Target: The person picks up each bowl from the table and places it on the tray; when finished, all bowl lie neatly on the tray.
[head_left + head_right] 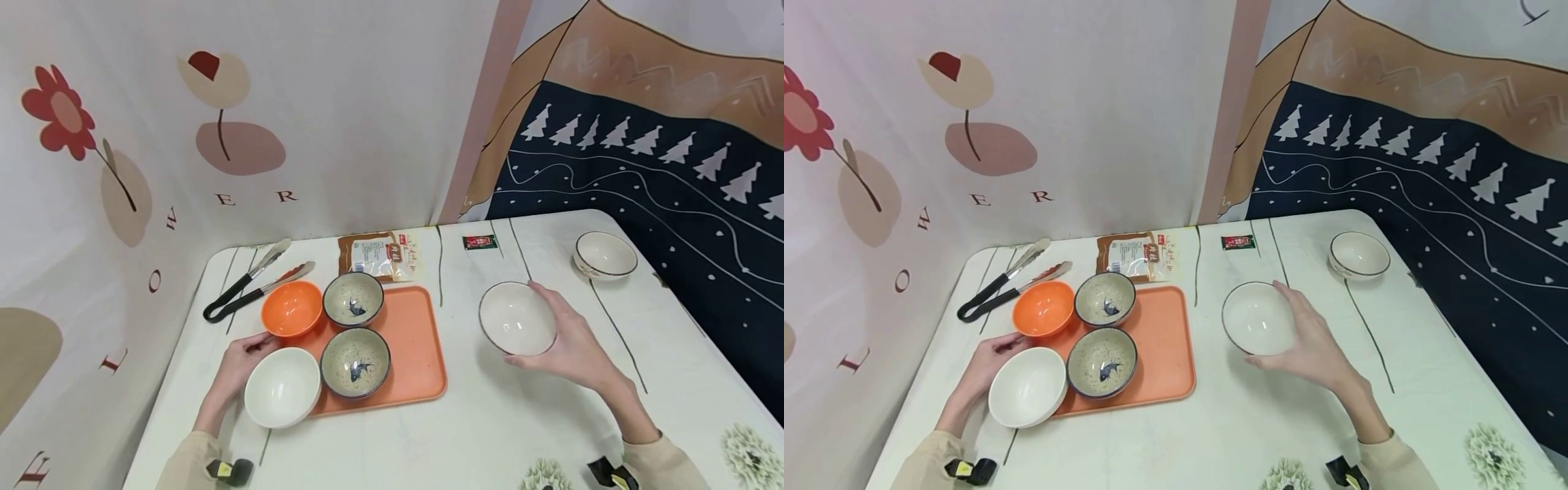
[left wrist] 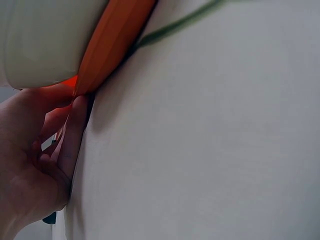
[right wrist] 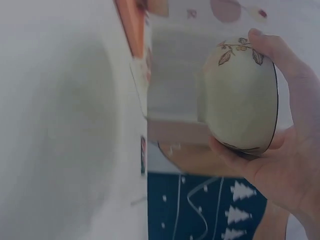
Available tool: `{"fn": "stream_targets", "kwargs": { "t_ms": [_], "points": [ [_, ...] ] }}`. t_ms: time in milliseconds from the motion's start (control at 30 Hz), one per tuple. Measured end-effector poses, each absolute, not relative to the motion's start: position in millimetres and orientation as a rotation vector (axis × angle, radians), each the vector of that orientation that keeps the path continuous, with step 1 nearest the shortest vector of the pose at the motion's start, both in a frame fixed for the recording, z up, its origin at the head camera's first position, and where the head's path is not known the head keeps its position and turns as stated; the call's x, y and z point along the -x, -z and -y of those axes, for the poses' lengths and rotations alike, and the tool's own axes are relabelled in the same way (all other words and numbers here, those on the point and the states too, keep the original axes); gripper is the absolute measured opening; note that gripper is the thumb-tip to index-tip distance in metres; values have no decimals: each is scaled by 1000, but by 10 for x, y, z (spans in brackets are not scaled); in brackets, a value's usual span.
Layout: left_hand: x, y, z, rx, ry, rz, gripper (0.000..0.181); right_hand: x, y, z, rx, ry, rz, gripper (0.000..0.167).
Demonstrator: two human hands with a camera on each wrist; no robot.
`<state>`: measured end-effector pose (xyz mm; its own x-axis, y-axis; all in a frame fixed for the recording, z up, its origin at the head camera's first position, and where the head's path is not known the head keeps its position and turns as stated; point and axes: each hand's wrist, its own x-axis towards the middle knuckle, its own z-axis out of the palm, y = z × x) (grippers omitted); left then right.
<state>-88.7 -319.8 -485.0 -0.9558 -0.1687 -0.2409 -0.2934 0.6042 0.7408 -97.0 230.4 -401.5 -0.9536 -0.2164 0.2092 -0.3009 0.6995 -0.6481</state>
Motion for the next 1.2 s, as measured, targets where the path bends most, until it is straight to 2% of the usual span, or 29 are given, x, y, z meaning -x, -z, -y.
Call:
{"fn": "stream_targets", "kwargs": {
  "t_ms": [567,1200],
  "points": [
    [883,4838,3205,383,-1293,-2668,52,967,4421,-1531,-903,-1237,2734,120],
    [901,4850,3206,384,-1281,-2685,51,955,4627,-1248,-1046,-1255,2775,122]
  ]
}}
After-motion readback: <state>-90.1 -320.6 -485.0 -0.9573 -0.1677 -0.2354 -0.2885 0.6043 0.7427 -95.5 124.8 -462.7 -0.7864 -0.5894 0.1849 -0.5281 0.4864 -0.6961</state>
